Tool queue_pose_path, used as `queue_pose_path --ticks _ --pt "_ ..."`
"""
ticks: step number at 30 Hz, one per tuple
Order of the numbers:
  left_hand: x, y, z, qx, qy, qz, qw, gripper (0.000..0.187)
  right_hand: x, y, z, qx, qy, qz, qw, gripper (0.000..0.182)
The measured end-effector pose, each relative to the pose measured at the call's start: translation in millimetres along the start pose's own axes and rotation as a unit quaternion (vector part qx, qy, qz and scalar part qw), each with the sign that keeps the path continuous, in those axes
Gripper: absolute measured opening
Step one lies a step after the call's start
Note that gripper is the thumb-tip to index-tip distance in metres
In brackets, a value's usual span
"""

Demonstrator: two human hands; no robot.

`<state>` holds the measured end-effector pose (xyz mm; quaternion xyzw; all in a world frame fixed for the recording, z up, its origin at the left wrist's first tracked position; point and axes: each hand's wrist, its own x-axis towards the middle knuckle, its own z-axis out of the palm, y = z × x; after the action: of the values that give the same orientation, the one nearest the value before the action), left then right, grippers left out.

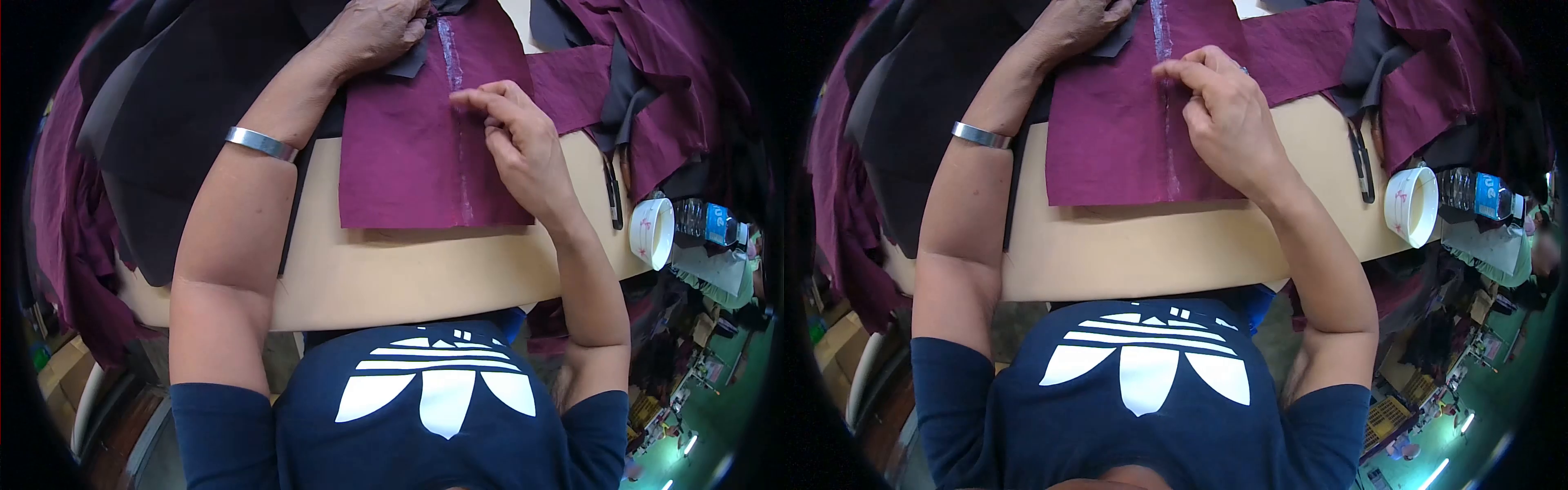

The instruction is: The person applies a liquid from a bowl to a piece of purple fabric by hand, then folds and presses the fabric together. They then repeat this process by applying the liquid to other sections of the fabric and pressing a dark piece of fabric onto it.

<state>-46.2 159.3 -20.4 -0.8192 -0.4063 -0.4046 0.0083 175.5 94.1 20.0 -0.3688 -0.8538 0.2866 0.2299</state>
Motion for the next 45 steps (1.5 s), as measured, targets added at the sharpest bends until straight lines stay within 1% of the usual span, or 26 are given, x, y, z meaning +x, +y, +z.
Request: queue_pose_path --ticks 1,4,9,10,11,12,14,17,20,26,27,30,31,32,34,36,37,40,41,43,45 --pt "-0.3 -0.2 -0.3 -0.002 0.001 -0.001 1.000 0.008 1.8 6.2 6.2 0.027 0.013 0.000 1.000 0.042" --pt "0.2 -1.8 0.6 0.000 0.004 0.002 1.000 0.009 2.2 4.0 15.2 -0.036 0.030 0.016 0.999 0.046" --pt "0.5 -3.0 1.0 0.015 0.017 0.028 0.999 0.010 -25.1 -7.5 10.9 -0.098 0.019 -0.034 0.994 0.044" --pt "0.4 -3.0 0.8 0.010 0.011 0.015 1.000 0.010 -29.6 -7.5 9.2 -0.104 0.011 -0.042 0.994 0.045" --pt "0.5 -2.4 0.7 0.004 0.006 0.004 1.000 0.010 -30.1 -6.1 7.1 -0.059 0.005 -0.026 0.998 0.044" --pt "0.6 -1.6 0.8 -0.002 -0.001 -0.007 1.000 0.010 -27.5 -7.3 5.5 -0.046 0.007 -0.018 0.999 0.043" --pt "0.4 -2.7 2.4 0.016 0.010 0.010 1.000 0.010 -19.5 -9.6 2.8 -0.019 0.014 -0.001 1.000 0.042" --pt "0.3 -3.8 2.1 0.013 0.012 0.026 1.000 0.010 -14.0 -5.8 16.0 -0.102 0.035 -0.001 0.994 0.040" --pt "1.1 -2.6 0.1 0.006 0.003 0.020 1.000 0.010 -20.5 -6.3 19.7 -0.193 0.049 -0.058 0.978 0.037" --pt "1.6 5.6 -6.1 -0.006 -0.011 -0.027 1.000 0.010 -52.4 -17.0 12.8 -0.246 0.007 -0.124 0.961 0.039" --pt "2.1 6.3 -5.8 -0.009 -0.010 -0.030 0.999 0.009 -55.7 -20.3 6.9 -0.234 -0.023 -0.108 0.966 0.044" --pt "3.1 5.8 -6.0 0.014 -0.035 -0.040 0.998 0.010 -69.4 -19.5 -24.2 -0.120 0.016 -0.037 0.992 0.046" --pt "2.6 4.4 -6.6 0.031 -0.046 -0.033 0.998 0.010 -76.4 -15.5 -42.3 -0.167 0.061 -0.019 0.984 0.046" --pt "3.2 6.0 -5.5 0.020 -0.043 -0.057 0.997 0.009 -85.2 -12.0 -63.5 -0.216 0.106 0.000 0.971 0.046" --pt "4.7 5.4 -6.2 0.022 -0.048 -0.040 0.998 0.008 -104.9 -15.2 -102.8 -0.279 0.177 0.100 0.939 0.045" --pt "3.5 7.0 -6.5 0.048 -0.045 -0.039 0.997 0.007 -137.7 -2.1 -141.9 -0.365 0.135 0.174 0.905 0.049" --pt "3.9 3.8 -3.6 0.041 -0.048 -0.042 0.997 0.007 -152.5 4.5 -156.3 -0.393 0.105 0.212 0.888 0.054" --pt "3.3 1.1 -3.7 0.045 -0.061 -0.030 0.997 0.008 -178.5 19.8 -172.4 -0.430 0.029 0.260 0.864 0.058" --pt "4.7 4.7 -6.3 0.051 -0.068 -0.037 0.996 0.008 -182.9 22.2 -175.9 -0.433 0.017 0.280 0.856 0.058" --pt "6.6 11.7 -11.0 0.068 -0.075 -0.049 0.994 0.008 -187.0 31.0 -177.3 -0.444 0.022 0.277 0.852 0.060" --pt "-0.5 -3.9 1.4 0.085 -0.058 -0.043 0.994 0.010 -189.2 43.8 -177.2 -0.447 0.021 0.282 0.849 0.061"
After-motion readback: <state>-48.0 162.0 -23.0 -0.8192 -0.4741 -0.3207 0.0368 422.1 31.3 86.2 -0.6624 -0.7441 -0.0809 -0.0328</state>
